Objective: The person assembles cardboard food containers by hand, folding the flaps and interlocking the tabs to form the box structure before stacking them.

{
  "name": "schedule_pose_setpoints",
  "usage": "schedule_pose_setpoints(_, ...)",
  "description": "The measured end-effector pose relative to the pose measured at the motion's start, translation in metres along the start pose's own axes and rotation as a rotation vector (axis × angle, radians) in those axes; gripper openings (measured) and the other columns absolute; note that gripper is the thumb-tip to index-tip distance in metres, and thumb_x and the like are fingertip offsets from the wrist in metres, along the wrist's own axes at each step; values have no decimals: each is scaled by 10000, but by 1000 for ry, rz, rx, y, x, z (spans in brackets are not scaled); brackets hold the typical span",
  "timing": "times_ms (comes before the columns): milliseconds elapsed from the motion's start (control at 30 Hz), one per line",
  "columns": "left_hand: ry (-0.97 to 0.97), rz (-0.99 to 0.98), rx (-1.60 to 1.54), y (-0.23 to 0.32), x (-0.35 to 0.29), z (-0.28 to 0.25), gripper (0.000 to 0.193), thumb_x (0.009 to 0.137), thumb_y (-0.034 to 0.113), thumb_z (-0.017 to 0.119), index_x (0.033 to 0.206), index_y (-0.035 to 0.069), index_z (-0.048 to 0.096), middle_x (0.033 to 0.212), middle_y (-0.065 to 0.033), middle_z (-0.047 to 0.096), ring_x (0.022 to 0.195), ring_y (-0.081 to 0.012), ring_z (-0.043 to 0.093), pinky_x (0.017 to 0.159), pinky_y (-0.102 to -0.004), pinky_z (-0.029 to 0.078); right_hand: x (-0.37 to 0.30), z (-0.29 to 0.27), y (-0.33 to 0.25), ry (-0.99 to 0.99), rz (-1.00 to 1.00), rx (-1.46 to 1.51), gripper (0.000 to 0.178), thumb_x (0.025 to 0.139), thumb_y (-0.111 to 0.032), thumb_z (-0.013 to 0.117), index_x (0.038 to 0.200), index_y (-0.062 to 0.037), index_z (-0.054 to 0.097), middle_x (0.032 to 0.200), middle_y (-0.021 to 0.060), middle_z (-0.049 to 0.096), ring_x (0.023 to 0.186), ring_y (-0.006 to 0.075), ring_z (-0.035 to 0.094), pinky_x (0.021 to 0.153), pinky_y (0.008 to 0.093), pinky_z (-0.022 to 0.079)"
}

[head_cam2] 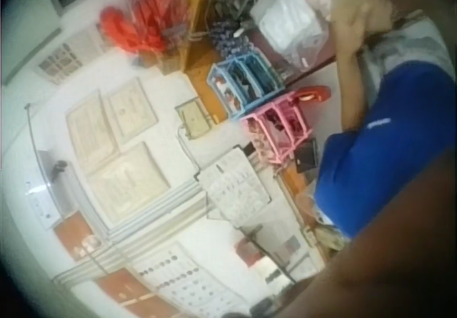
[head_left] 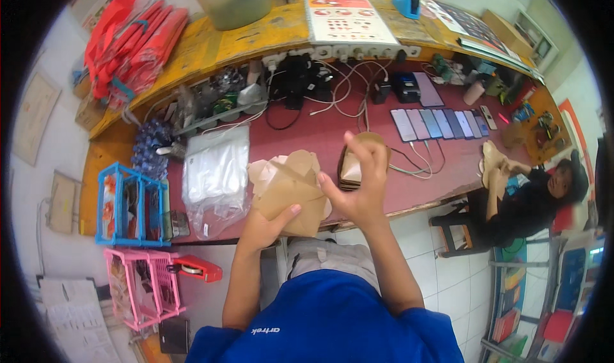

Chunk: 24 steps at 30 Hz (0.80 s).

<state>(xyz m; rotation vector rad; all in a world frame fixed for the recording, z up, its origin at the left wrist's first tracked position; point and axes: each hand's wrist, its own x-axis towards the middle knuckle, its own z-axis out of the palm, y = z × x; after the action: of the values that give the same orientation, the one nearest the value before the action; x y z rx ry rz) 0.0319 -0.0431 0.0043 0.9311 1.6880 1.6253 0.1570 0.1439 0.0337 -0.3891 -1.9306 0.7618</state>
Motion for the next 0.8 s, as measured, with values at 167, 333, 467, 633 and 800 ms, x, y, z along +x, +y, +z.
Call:
schedule_pose_setpoints(167,88,-31,-162,-10,-6,2,428,943,65,737,1331,-37,589,1230,-96,688,1137,-172,638,975,-338,521,64,-12,6,223,-148,-93,988,718,-225,898,1566,-104,404,1178,134,500,1026,272,519,880,403,457)
schedule_pose_setpoints(333,130,26,-195,-9,-2,8,438,965,67,709,1368,-23,562,1291,-87,650,1171,-161,614,999,-323,500,63,-11,12,179,31,41,974,779,-198,874,1574,-32,337,1220,94,520,995,186,518,902,345,452)
schedule_pose_setpoints(467,221,22,-206,-3,15,15,445,983,79,688,1393,-13,542,1331,-78,628,1202,-156,599,1020,-316,487,3,-7,23,-124,198,310,754,841,-120,821,1489,-26,446,1181,81,563,1009,163,558,921,313,469)
schedule_pose_setpoints(633,400,21,-505,-6,36,27,468,988,82,682,1424,19,525,1332,-68,619,1205,-161,607,1012,-318,493,-40,3,7,-280,333,393,599,869,-79,785,1405,-41,521,1201,81,592,1097,167,584,926,323,501)
schedule_pose_setpoints(800,359,-83,-576,2,35,52,464,981,97,694,1412,20,539,1310,-74,634,1174,-157,623,964,-316,516,-53,18,19,-137,364,366,518,867,-194,813,1299,-19,586,1150,115,627,1112,267,600,974,375,489)
